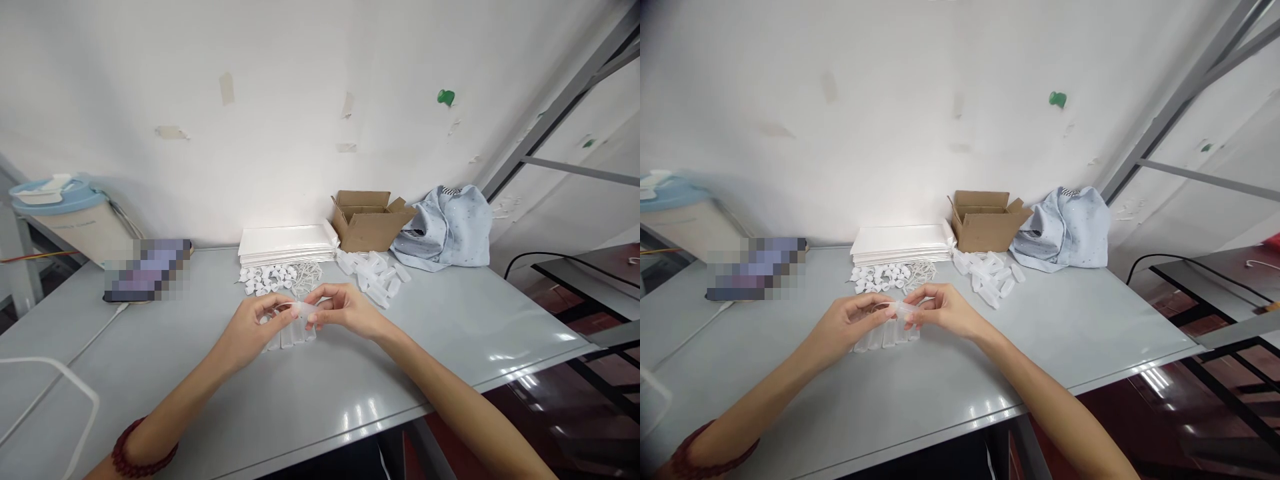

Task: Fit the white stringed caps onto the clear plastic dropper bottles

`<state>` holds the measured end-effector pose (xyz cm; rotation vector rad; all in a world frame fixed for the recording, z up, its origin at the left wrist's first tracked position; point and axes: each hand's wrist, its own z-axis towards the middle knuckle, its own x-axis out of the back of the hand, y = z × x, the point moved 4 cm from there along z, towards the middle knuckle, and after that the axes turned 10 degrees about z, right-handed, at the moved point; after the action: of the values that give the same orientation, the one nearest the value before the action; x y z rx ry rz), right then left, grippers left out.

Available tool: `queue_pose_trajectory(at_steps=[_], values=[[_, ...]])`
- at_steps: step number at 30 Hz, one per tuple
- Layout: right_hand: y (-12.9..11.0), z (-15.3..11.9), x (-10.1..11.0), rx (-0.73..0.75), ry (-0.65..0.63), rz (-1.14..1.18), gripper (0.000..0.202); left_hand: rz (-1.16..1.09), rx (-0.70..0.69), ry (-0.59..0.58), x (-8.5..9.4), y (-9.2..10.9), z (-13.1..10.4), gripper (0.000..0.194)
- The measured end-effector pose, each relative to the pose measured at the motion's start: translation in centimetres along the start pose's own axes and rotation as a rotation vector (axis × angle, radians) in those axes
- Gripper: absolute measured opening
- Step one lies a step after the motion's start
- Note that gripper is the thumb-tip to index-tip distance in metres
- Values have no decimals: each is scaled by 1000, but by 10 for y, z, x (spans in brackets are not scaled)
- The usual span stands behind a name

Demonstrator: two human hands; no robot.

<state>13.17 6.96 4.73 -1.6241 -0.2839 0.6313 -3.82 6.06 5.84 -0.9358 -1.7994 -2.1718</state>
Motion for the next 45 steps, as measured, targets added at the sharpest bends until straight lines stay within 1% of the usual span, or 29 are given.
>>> queue_pose_trajectory(at_steps=[3,5,10,16,18,19,21,22,23,24,26,29,31,33,36,40,43,45], values=[[2,1,-4,54,14,38,40,-20,6,46,0,2,-2,25],[3,0,-7,92,22,36,46,-57,4,54,0,3,-2,24],[3,-4,-13,123,41,-44,42,-205,28,6,-3,2,0,27],[4,-3,-14,132,91,-18,39,-296,86,-2,-7,-5,1,28],[6,-1,-13,150,145,-59,38,-284,145,57,-8,-10,1,31],[6,0,-12,170,182,-97,36,-268,191,115,-8,-14,0,35],[6,1,-9,238,270,-208,33,-211,277,271,-5,-19,-2,46],[5,0,-8,289,313,-279,31,-171,293,349,-3,-20,-3,48],[4,0,-8,343,349,-359,30,-124,288,404,-2,-19,-4,46],[3,-2,-8,396,377,-440,29,-78,269,426,-2,-17,-5,42],[2,-5,-12,497,398,-585,30,-13,222,390,-4,-11,-5,32],[2,-9,-21,606,363,-727,32,-36,159,280,-10,-4,-5,29],[5,-10,-26,642,341,-782,33,-80,118,247,-11,0,-5,27],[7,-10,-28,640,344,-809,33,-131,100,212,-11,2,-5,25],[7,-10,-29,612,336,-779,33,-233,88,152,-11,5,-5,24],[2,-10,-31,560,228,-634,36,-286,36,76,-9,7,-4,26],[1,-11,-33,506,153,-535,38,-278,11,59,-7,5,-3,26],[1,-11,-32,494,149,-502,37,-283,7,54,-6,5,-2,25]])
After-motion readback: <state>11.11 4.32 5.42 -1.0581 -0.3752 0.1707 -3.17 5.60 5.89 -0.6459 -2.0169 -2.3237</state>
